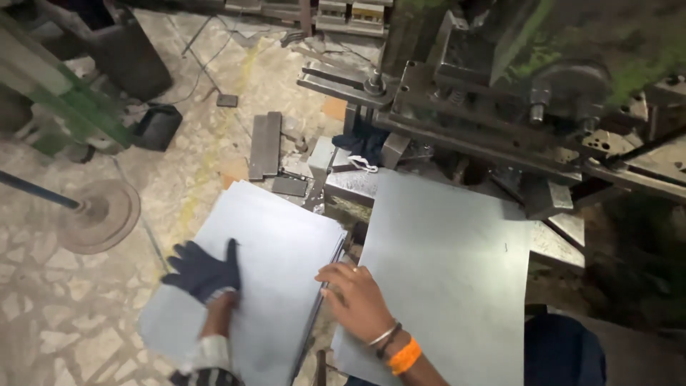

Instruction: Using a manual stamping machine to process a series of metal sheets.

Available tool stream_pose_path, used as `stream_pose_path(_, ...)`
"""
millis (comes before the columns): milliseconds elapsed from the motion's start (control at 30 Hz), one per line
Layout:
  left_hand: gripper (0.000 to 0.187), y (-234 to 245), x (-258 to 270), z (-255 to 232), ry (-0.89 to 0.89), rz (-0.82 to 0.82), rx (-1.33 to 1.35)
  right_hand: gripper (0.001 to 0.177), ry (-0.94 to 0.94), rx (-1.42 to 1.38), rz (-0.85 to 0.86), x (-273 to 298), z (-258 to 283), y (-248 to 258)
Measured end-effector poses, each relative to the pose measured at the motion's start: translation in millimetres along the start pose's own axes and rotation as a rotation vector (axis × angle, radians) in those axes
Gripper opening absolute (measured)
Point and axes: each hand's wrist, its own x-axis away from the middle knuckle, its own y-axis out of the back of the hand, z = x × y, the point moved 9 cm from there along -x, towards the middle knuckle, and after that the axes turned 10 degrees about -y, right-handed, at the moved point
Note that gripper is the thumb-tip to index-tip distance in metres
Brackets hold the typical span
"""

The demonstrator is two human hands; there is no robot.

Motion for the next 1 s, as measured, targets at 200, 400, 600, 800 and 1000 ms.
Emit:
stream_pose_path(200,0.097,-5,-55,40,0.149,0.292,0.137,0.025,-0.118,-0.035,0.005,-5,-24,-2)
stream_pose_path(400,0.083,3,-72,56,0.089,0.344,0.229,0.026,0.022,0.119,0.110,-5,-15,-27)
stream_pose_path(600,0.090,99,-99,55,0.000,0.199,0.288,0.031,-0.028,-0.350,0.046,3,-12,-5)
stream_pose_path(800,0.085,108,-108,31,0.072,0.268,0.669,0.053,-0.453,-1.126,-0.005,17,-52,8)
stream_pose_path(1000,0.046,154,-9,-114,-0.034,0.603,1.497,0.067,-0.547,-1.328,-0.338,73,-145,50)
